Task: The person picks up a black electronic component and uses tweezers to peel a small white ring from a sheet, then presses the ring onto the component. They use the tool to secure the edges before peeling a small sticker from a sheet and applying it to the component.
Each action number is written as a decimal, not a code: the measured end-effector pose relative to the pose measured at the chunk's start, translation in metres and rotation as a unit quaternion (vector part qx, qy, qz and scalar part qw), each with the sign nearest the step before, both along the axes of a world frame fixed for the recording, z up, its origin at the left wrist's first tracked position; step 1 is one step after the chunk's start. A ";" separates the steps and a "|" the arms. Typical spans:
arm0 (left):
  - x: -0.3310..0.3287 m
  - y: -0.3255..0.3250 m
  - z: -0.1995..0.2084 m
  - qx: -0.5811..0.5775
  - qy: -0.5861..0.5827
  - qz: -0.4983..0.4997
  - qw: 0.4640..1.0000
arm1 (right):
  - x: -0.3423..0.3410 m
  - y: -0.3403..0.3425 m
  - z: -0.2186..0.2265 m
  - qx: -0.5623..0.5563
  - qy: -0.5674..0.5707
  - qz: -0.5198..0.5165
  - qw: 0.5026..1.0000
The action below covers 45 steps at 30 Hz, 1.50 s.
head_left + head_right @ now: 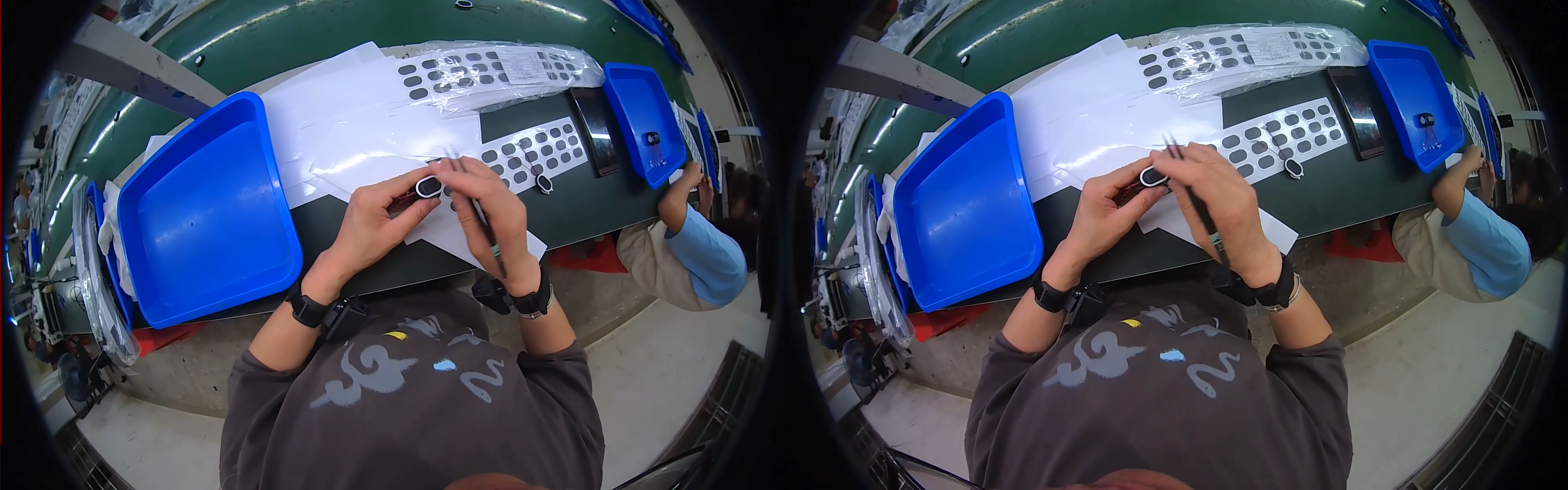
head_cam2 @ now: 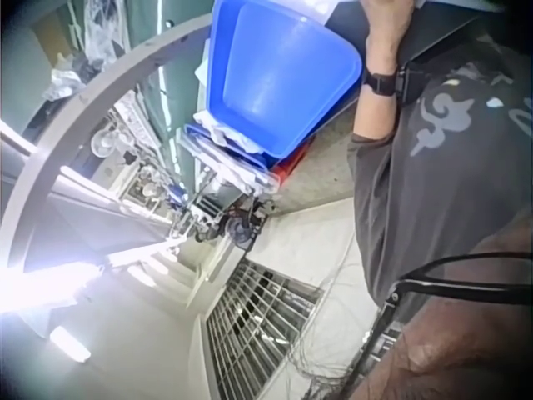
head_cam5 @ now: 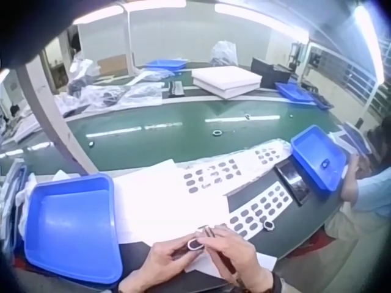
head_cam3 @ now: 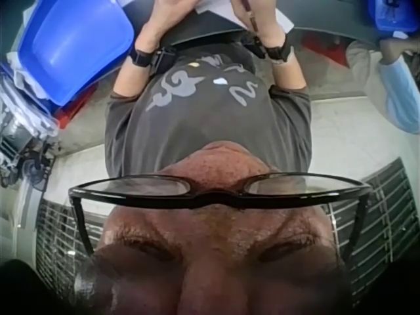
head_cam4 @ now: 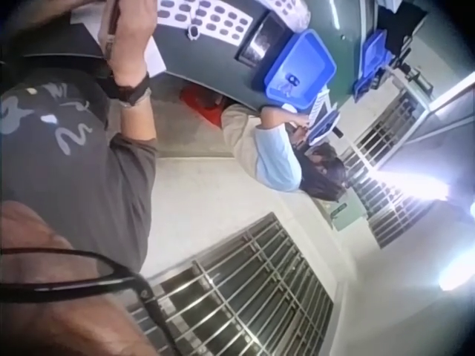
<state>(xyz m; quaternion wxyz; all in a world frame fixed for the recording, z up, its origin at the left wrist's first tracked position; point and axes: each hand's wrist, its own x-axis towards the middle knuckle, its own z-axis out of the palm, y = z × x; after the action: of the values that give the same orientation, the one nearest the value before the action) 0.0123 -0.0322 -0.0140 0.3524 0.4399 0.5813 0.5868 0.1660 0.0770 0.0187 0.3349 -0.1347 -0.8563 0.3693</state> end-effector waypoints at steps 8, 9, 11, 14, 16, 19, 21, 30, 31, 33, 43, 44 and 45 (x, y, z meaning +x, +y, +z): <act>-0.010 -0.003 0.000 -0.078 0.034 -0.058 0.995 | -0.006 -0.011 0.006 0.173 -0.071 0.013 0.982; -0.010 -0.003 0.002 -0.076 0.034 -0.061 0.995 | -0.006 -0.010 0.006 0.128 -0.050 0.004 0.991; -0.009 -0.003 0.007 -0.058 -0.005 -0.057 0.997 | -0.005 -0.007 0.009 0.088 -0.032 -0.020 0.995; -0.006 0.001 0.006 -0.051 -0.015 -0.063 0.997 | -0.001 0.000 0.015 0.067 -0.053 0.022 0.996; -0.007 0.000 0.006 -0.072 0.016 -0.047 0.996 | 0.006 0.002 0.016 0.054 -0.047 0.002 0.997; -0.003 0.003 0.005 -0.063 -0.022 -0.039 0.997 | 0.019 0.008 0.013 0.021 -0.022 -0.008 1.000; -0.004 0.001 0.006 -0.069 -0.041 -0.021 0.997 | 0.039 0.025 0.014 0.020 0.036 -0.109 0.993; -0.004 0.000 0.006 -0.057 -0.072 -0.006 0.996 | 0.094 0.049 -0.023 0.008 -0.065 -0.303 0.951; -0.005 0.000 0.005 -0.035 -0.090 0.011 0.995 | 0.091 0.045 -0.020 -0.057 -0.033 -0.318 0.946; -0.005 -0.003 0.009 -0.022 -0.103 0.039 0.994 | 0.081 0.038 -0.011 -0.134 -0.003 -0.322 0.937; -0.015 0.002 0.007 -0.019 -0.147 0.114 0.982 | -0.002 0.007 0.002 -0.427 -0.116 -0.040 0.896; -0.015 0.002 0.006 -0.033 -0.146 0.108 0.983 | -0.006 0.009 -0.001 -0.417 -0.149 -0.047 0.895; -0.016 0.001 0.006 -0.034 -0.147 0.110 0.982 | -0.011 0.007 -0.003 -0.418 -0.151 -0.045 0.895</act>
<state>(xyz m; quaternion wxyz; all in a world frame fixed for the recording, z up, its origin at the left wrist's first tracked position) -0.0033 -0.0307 -0.0081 0.3819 0.2701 0.5880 0.6599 0.1550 0.0837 0.0153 0.1311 -0.3543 -0.6565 0.6529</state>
